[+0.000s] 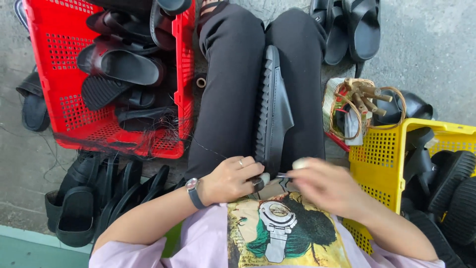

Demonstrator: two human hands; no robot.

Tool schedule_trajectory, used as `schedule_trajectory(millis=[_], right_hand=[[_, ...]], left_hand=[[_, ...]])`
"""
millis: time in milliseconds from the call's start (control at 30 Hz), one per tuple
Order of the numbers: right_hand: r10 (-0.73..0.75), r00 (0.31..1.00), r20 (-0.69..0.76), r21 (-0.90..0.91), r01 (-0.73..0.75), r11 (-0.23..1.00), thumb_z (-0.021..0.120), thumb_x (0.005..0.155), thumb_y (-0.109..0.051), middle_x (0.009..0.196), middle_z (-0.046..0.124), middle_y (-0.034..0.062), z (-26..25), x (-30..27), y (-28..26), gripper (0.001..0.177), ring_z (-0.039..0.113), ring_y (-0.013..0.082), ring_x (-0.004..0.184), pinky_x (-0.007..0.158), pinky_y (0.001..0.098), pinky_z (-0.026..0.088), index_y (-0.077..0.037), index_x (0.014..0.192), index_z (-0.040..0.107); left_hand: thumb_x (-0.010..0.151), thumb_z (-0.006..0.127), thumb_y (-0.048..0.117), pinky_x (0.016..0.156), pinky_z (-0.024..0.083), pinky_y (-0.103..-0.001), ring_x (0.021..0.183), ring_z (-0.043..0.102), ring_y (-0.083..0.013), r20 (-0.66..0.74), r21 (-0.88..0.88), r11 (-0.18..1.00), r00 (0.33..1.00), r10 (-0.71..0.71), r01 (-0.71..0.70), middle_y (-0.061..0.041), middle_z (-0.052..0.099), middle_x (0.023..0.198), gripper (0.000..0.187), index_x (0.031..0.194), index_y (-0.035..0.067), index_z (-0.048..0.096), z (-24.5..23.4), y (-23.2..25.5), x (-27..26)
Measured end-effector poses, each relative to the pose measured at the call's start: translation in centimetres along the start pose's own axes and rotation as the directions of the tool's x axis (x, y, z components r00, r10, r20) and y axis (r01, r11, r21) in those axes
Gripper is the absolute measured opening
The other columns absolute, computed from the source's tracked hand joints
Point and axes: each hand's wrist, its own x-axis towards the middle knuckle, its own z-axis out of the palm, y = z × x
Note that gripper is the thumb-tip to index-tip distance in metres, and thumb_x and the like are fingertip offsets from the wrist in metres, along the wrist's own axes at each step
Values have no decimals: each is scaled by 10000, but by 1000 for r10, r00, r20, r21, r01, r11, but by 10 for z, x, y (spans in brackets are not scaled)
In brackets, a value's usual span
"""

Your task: Hand-sewing the sole of a black sandal using a needle and thread while sitting on the floor.

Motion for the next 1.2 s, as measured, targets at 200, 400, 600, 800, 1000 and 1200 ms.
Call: schedule_trajectory(millis=[200, 400, 600, 800, 1000, 1200], right_hand=[[628, 653, -423, -812, -581, 58, 346, 1005, -209, 873, 694, 72, -94, -55, 47, 320, 730, 337, 812, 692, 477, 531, -163, 967, 660], [-17, 1000, 4, -301, 17, 953, 560, 866, -371, 982, 651, 102, -8, 18, -8, 592, 698, 313, 729, 564, 424, 558, -154, 1403, 441], [95, 991, -94, 245, -70, 967, 635, 774, -95, 608, 712, 17, 18, 6, 19, 129, 749, 246, 748, 545, 329, 583, -132, 845, 737], [-45, 994, -97, -137, 31, 990, 588, 857, -197, 661, 674, 59, 19, 28, 17, 193, 679, 271, 635, 549, 399, 544, -169, 1011, 701], [-219, 974, 61, -691, 200, 695, 547, 838, -78, 948, 513, 2, 9, 14, 14, 513, 559, 119, 625, 478, 266, 462, -199, 1334, 495], [-241, 964, 110, -734, 242, 634, 538, 871, -206, 919, 515, 37, 7, 20, 5, 381, 575, 175, 630, 582, 302, 529, -165, 1250, 550]], left_hand=[[791, 730, 292, 449, 410, -347, 594, 513, -266, 52, 288, 938, 975, -216, 193, -116, 526, 776, 385, 596, 7, 560, -1, -4, -3], [874, 673, 198, 573, 490, -343, 702, 571, -365, 270, -103, 804, 795, -544, 585, -114, 468, 808, 382, 611, -59, 570, -12, 1, 15], [955, 491, 342, 520, 373, -163, 571, 466, -25, 415, -745, 110, 586, -696, 658, -69, 691, 774, 362, 1006, 49, 697, -38, -15, 72], [968, 473, 221, 493, 470, -171, 501, 560, -62, 207, -615, 236, 442, -873, 753, -35, 603, 528, 353, 771, 37, 701, -38, -71, 85], [795, 458, -116, 1140, 277, -292, 1220, 467, -228, -41, -186, 598, 602, -798, 780, -116, 498, 1257, 503, 1280, -9, 382, -69, -33, 69], [765, 789, 220, 925, 523, -393, 1155, 561, -388, 126, 124, 936, 930, -345, 330, -247, 498, 1234, 595, 1180, -112, 522, -11, -14, 14]])
